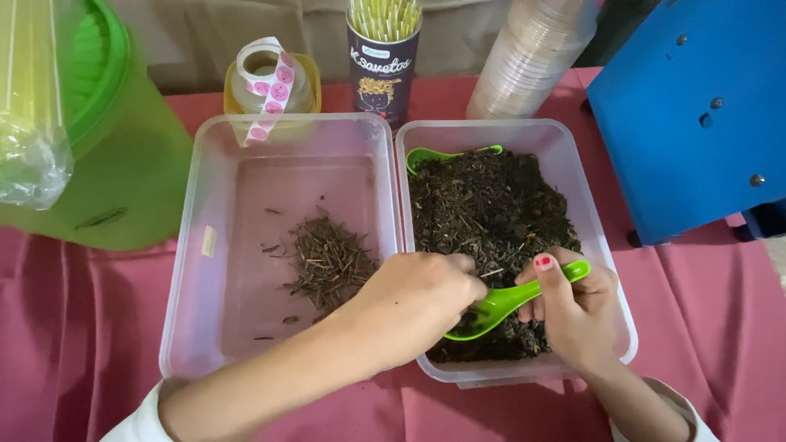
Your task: Sorting tea leaves by removing stems and transferring leaves with a spoon
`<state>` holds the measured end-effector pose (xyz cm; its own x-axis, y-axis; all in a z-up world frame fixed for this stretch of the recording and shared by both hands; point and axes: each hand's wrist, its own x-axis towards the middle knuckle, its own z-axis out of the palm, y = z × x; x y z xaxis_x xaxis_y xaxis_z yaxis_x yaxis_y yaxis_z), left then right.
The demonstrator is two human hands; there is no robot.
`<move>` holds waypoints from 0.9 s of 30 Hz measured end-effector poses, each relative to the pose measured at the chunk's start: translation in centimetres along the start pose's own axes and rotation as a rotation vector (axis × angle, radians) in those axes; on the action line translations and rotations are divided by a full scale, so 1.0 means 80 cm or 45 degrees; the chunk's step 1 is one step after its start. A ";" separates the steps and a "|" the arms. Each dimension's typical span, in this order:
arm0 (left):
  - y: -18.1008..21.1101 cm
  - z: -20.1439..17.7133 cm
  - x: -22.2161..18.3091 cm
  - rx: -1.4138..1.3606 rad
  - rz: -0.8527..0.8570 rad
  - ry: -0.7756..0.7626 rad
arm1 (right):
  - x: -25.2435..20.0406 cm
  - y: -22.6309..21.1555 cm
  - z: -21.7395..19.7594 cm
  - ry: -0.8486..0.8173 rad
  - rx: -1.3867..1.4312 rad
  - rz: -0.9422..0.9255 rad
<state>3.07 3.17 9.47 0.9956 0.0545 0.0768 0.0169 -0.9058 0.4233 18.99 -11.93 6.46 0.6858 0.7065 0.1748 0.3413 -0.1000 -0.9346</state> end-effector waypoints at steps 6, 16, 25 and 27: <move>0.002 0.014 0.002 0.154 0.026 0.137 | -0.001 0.002 -0.001 0.006 0.038 0.007; 0.008 -0.017 -0.015 -0.106 0.150 0.528 | 0.000 -0.005 0.003 0.026 0.001 -0.034; -0.002 -0.036 -0.062 -0.479 0.087 0.459 | -0.004 0.006 -0.001 0.068 -0.005 -0.036; -0.008 -0.039 -0.069 -0.374 0.045 0.405 | -0.002 0.003 -0.006 0.080 -0.149 0.058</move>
<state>-2.69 4.72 11.60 0.9162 0.1936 0.3509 -0.0898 -0.7542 0.6505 19.23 -12.38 6.38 0.7400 0.6543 0.1556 0.3789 -0.2144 -0.9003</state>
